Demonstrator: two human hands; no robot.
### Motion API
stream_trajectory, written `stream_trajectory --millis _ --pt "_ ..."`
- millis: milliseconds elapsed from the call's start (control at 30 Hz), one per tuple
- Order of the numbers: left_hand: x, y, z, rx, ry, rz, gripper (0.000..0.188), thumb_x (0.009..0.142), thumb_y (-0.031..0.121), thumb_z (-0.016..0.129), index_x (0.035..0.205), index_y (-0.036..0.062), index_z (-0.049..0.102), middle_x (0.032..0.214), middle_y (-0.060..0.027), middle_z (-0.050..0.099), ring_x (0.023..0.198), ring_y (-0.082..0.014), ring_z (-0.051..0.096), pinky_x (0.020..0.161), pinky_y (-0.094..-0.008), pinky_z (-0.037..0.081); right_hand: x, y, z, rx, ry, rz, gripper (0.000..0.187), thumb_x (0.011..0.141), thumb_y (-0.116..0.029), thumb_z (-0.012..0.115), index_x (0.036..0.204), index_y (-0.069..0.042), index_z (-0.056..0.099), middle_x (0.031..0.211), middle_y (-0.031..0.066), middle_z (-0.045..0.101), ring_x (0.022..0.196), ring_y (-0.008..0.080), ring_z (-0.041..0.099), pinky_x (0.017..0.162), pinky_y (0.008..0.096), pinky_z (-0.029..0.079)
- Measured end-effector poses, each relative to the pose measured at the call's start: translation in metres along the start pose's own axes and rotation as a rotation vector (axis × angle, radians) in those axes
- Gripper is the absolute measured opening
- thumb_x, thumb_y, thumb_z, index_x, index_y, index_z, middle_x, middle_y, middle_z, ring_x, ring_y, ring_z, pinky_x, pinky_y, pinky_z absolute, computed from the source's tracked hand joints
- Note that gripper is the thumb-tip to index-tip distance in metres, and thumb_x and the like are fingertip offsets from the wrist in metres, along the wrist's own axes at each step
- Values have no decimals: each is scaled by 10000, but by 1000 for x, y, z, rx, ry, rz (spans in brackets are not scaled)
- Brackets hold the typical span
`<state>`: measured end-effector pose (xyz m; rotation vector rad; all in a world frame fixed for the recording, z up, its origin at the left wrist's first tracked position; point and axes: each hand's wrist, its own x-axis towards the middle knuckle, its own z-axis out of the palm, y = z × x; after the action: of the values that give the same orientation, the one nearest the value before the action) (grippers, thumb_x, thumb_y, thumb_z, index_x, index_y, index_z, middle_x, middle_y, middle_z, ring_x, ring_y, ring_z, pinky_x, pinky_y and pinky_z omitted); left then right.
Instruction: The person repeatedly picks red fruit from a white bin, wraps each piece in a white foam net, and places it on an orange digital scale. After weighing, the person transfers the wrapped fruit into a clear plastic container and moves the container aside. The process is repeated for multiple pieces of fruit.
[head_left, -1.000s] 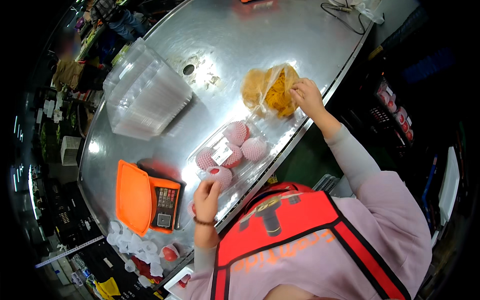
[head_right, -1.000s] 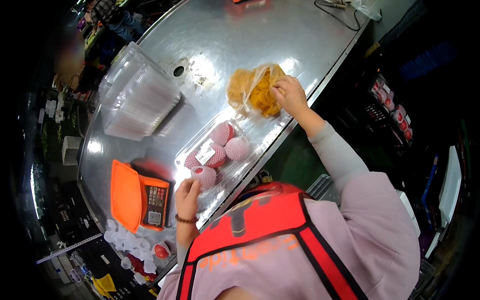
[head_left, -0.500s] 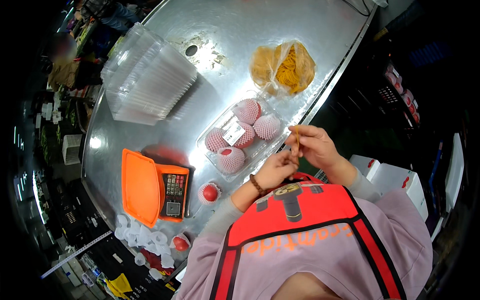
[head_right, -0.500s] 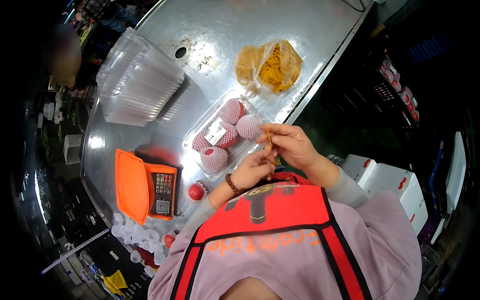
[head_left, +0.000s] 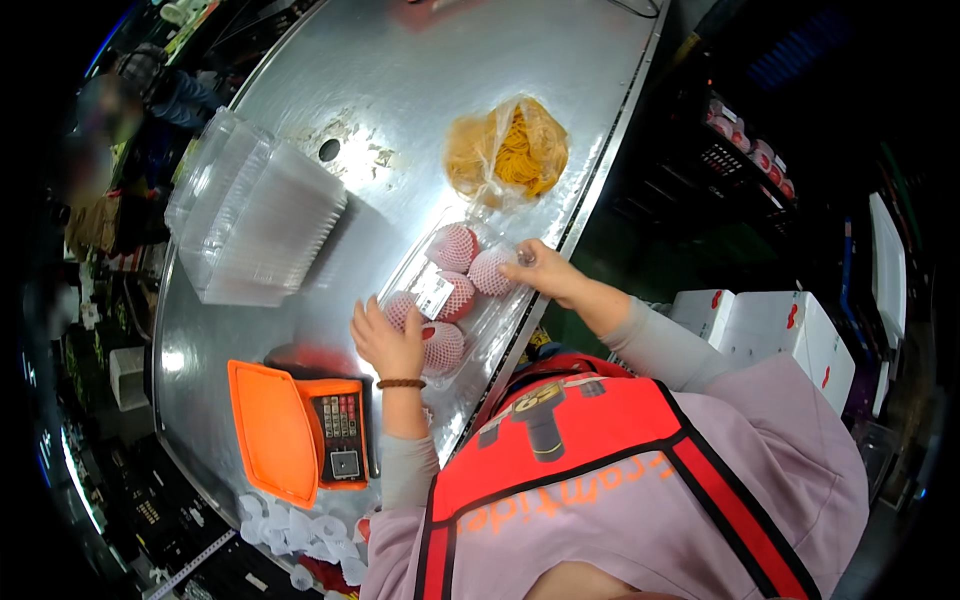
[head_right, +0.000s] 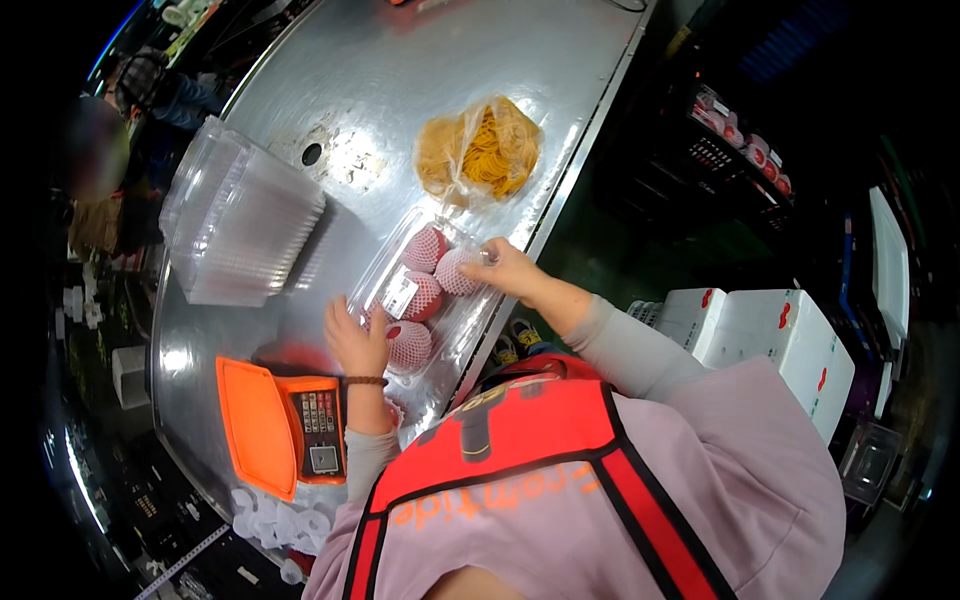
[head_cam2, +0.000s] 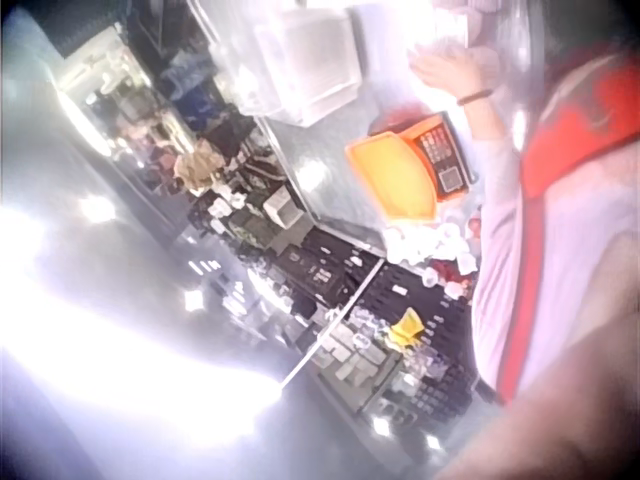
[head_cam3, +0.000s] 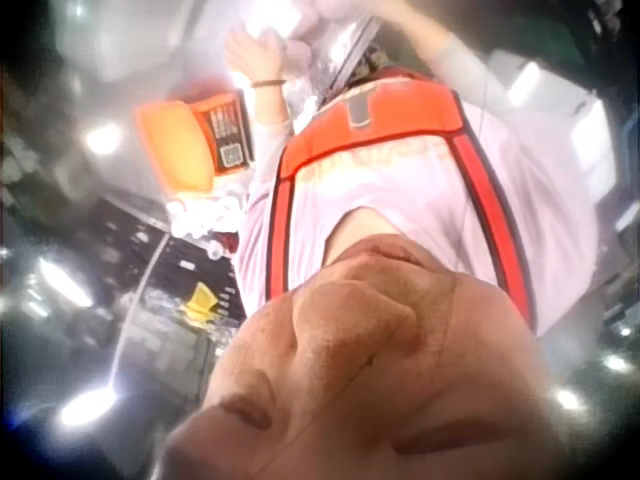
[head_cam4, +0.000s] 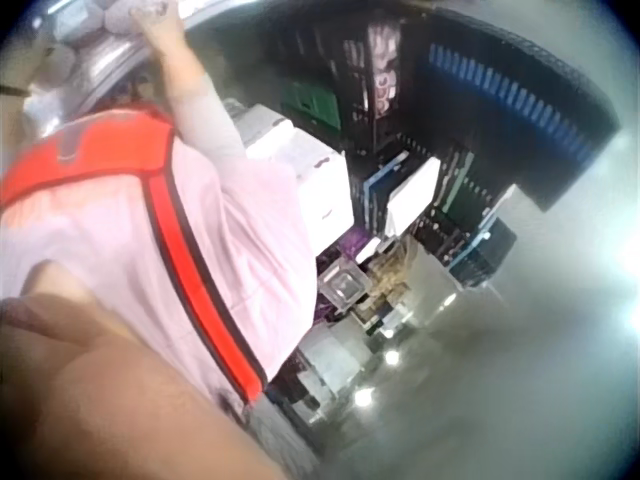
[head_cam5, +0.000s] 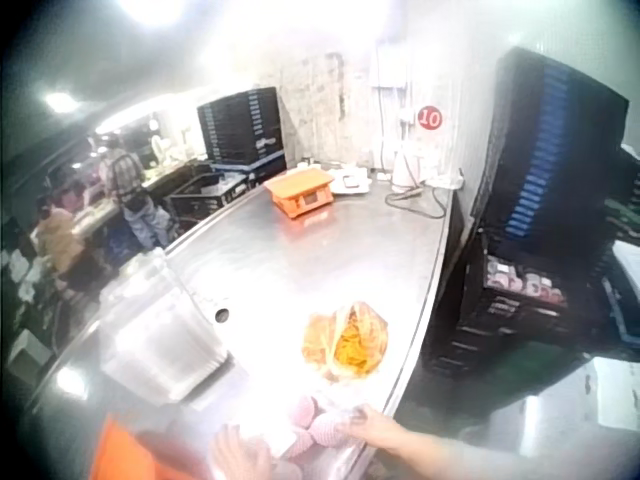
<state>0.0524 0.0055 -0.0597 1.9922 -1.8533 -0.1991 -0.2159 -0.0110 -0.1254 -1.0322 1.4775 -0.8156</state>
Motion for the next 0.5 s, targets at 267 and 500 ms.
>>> stream_trajectory --millis 267,500 --pt "-5 -42 15 -322 27 3 608 801 298 660 1276 -12 441 1358 -246 364 1264 -400 332 1046 -503 257 -21 -62 22 680 -55 139 552 731 -206 796 1132 -43 454 1012 115 545 856 163 569 684 300 495" --pt "58 131 -29 -128 -291 588 366 721 245 681 1037 89 582 1167 -157 548 1181 -358 446 1018 -615 231 -30 -70 41 364 51 -238 714 700 -137 776 1306 -60 406 1180 166 471 930 207 569 739 293 498"
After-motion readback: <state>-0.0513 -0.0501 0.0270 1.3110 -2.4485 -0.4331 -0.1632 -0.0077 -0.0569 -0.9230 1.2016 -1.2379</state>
